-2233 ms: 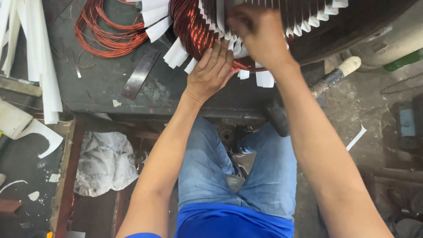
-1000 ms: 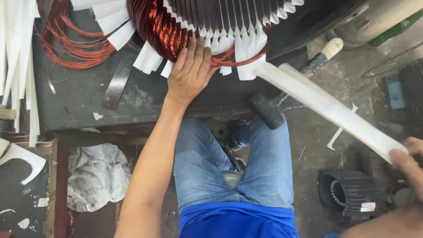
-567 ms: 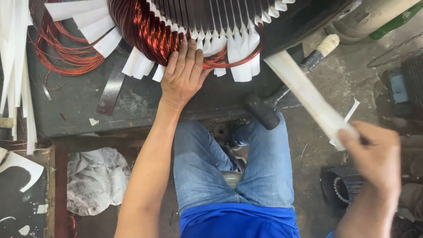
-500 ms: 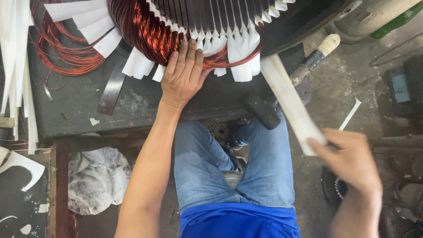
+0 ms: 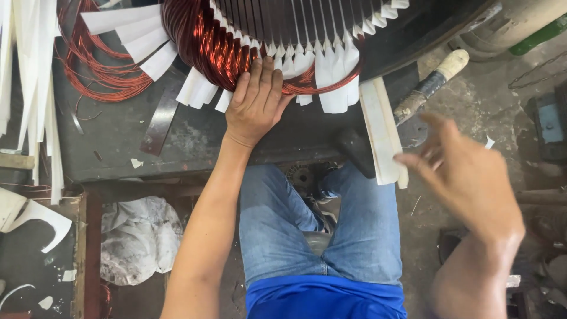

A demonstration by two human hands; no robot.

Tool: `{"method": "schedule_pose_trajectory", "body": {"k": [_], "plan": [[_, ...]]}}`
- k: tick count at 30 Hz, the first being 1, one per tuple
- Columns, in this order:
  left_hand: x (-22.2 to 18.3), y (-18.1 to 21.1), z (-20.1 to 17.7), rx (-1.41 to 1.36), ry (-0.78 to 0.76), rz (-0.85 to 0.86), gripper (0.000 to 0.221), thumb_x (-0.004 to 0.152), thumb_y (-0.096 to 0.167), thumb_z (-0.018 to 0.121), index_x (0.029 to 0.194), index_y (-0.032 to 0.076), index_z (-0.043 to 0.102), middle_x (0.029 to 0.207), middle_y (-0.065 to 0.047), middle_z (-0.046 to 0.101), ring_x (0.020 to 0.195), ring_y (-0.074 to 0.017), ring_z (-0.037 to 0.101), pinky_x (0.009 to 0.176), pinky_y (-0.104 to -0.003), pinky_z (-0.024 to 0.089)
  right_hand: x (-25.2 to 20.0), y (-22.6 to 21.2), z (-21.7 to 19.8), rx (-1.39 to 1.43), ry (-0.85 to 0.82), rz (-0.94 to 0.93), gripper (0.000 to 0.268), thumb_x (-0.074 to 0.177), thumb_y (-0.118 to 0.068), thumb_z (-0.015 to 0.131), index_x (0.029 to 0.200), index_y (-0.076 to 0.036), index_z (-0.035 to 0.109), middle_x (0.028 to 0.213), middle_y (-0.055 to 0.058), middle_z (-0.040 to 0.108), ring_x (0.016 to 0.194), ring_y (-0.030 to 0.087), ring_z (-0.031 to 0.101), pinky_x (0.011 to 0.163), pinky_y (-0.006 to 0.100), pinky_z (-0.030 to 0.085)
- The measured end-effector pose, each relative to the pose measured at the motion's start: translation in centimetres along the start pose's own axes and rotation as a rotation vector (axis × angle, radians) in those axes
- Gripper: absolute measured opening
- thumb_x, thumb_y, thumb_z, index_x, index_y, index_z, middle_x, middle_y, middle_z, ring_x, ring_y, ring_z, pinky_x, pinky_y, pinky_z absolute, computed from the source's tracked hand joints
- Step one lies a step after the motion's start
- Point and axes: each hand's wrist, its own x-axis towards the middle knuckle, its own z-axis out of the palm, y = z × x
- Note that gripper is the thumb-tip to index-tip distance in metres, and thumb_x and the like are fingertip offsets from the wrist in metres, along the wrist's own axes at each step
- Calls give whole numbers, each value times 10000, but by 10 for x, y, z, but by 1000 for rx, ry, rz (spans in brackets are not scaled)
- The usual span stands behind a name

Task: Manually winding a motor stator by inserting insulation strips and copper wire coils into slots and seating them with a hammer and tool.

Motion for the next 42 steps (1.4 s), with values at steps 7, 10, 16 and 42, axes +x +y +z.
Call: {"method": "schedule_pose_trajectory", "body": {"k": [7,10,16,42], "plan": [[-1,3,0,-8,8,-11,475,1227,515,485,1252,142,779,1382,-87,752,1330,-223,679,1271,-381,324,104,-20,13,-50,339,-801,275,1088,-236,836,1167,7,733,1155,141,703,1046,332,699,891,457,601],[-1,4,0,-29,3,-14,465,1225,499,497,1280,128,771,1404,-97,743,1355,-235,664,1273,-386,319,149,-17,39,2,259,-1004,218,1089,-183,768,1126,20,696,1201,180,672,1111,375,671,1044,496,581],[-1,4,7,-21,2,-3,465,1209,516,516,1254,147,794,1399,-88,747,1349,-238,667,1264,-387,329,170,-10,71,276,284,-973,139,1023,-64,860,1047,36,765,984,118,636,891,299,625,889,418,548],[-4,4,4,-19,-20,-3,486,1206,546,524,1270,145,792,1444,-107,714,1390,-250,635,1262,-392,334,173,-13,92,-113,564,-934,524,1232,-474,479,842,-142,589,766,-2,562,716,238,520,767,386,381]]}}
